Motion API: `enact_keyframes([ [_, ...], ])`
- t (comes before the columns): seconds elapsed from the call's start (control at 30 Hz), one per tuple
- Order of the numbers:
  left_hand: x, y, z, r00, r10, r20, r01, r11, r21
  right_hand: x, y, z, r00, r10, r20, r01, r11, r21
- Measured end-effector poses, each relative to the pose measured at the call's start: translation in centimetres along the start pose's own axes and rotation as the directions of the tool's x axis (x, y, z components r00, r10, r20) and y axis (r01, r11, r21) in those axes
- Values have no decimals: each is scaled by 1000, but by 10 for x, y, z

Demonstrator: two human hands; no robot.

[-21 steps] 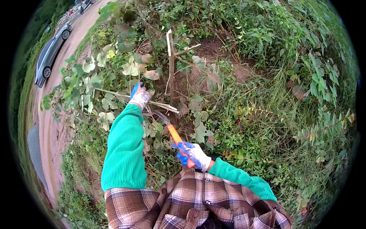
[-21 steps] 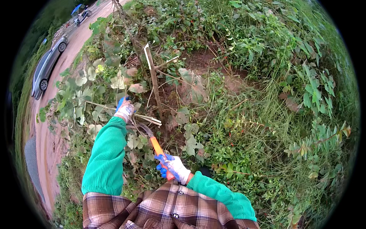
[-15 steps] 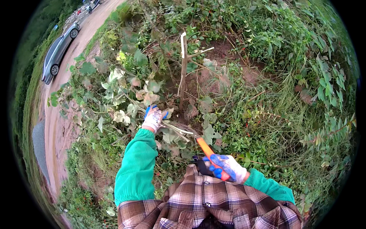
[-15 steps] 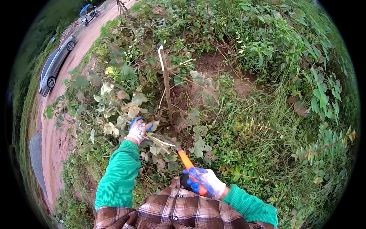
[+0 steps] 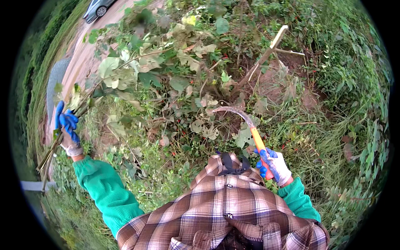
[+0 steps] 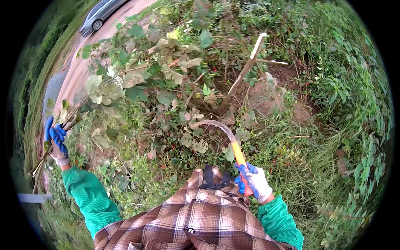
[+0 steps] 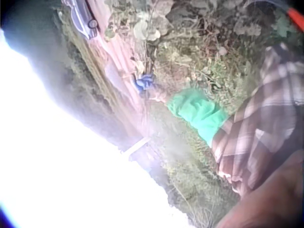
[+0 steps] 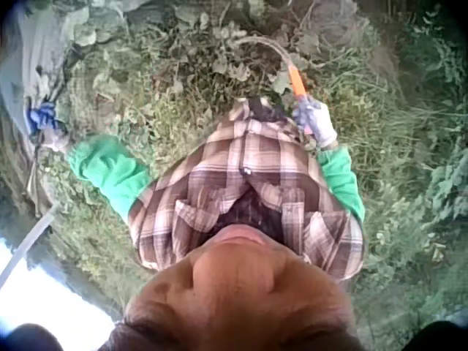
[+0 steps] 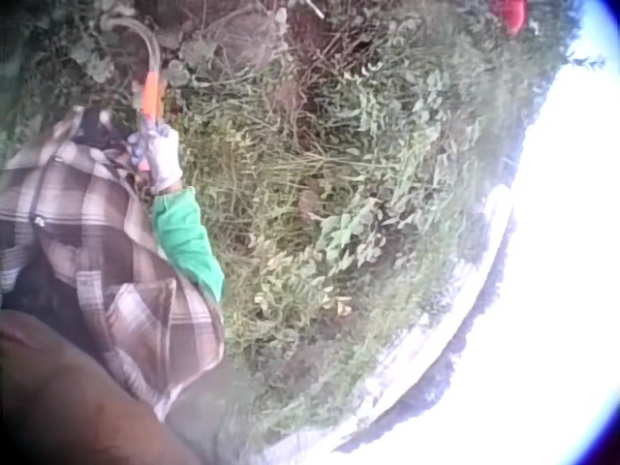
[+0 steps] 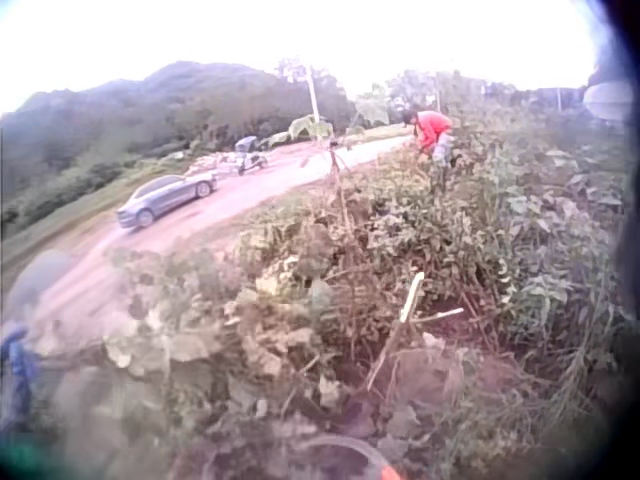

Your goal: The person uses a sickle to cut and pull weeds and overgrown plants from a garden bed. They repeatedly swing the sickle to sever stems and gather the cut vegetation by hand, moving across the area to clear multiple patches.

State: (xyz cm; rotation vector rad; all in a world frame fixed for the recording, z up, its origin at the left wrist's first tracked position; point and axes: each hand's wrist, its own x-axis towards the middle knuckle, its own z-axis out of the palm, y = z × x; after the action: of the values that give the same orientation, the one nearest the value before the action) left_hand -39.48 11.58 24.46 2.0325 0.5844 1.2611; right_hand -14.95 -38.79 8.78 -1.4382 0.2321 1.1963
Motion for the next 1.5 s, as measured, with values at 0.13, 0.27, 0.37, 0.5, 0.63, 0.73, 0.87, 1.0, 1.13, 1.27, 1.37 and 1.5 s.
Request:
enact_keyframes([
  [0.13, -29, 108, -117, 935, 172, -310, -86, 958, 274, 18, -17, 9, 988, 41, 146, -28, 996, -89],
  [0.27, -84, 179, -220, 877, 223, -426, -24, 905, 424, 36, -25, 21, 979, 82, 187, -52, 985, -162],
  [0.37, -122, 203, -273, 874, 131, -469, 15, 956, 294, 51, -33, 29, 971, 109, 212, -67, 979, -195],
  [0.5, -156, 193, -314, 938, -120, -326, 106, 993, -59, 65, -36, 32, 965, 141, 223, -72, 954, -290],
  [0.63, -167, 123, -230, 929, -106, -355, 166, 975, 144, 65, -35, 38, 960, 166, 225, -102, 957, -271],
  [0.73, -208, 51, -207, 941, -264, -212, 324, 515, 794, 61, -31, 39, 979, 174, 107, -128, 931, -341],
  [0.87, -264, -35, -142, 440, -853, -281, -154, -381, 912, 60, -27, 26, 981, 184, 56, -152, 921, -360],
  [1.0, -289, -136, -98, 217, -972, -92, 253, -35, 967, 62, -23, 29, 971, 238, 13, -214, 897, -386],
  [1.13, -253, -193, 35, 398, -891, 220, 434, 394, 811, 70, -21, 48, 953, 304, 16, -271, 872, -408],
  [1.27, -275, -251, 134, 389, -893, 227, 401, 386, 831, 64, -8, 59, 963, 268, 25, -216, 827, -519],
  [1.37, -281, -255, 218, 59, -976, 209, 448, 213, 868, 57, -10, 52, 981, 184, -63, -187, 796, -576],
  [1.5, -330, -227, 215, 335, -845, 417, 888, 431, 160, 65, 18, 31, 991, 133, -29, -122, 770, -626],
])
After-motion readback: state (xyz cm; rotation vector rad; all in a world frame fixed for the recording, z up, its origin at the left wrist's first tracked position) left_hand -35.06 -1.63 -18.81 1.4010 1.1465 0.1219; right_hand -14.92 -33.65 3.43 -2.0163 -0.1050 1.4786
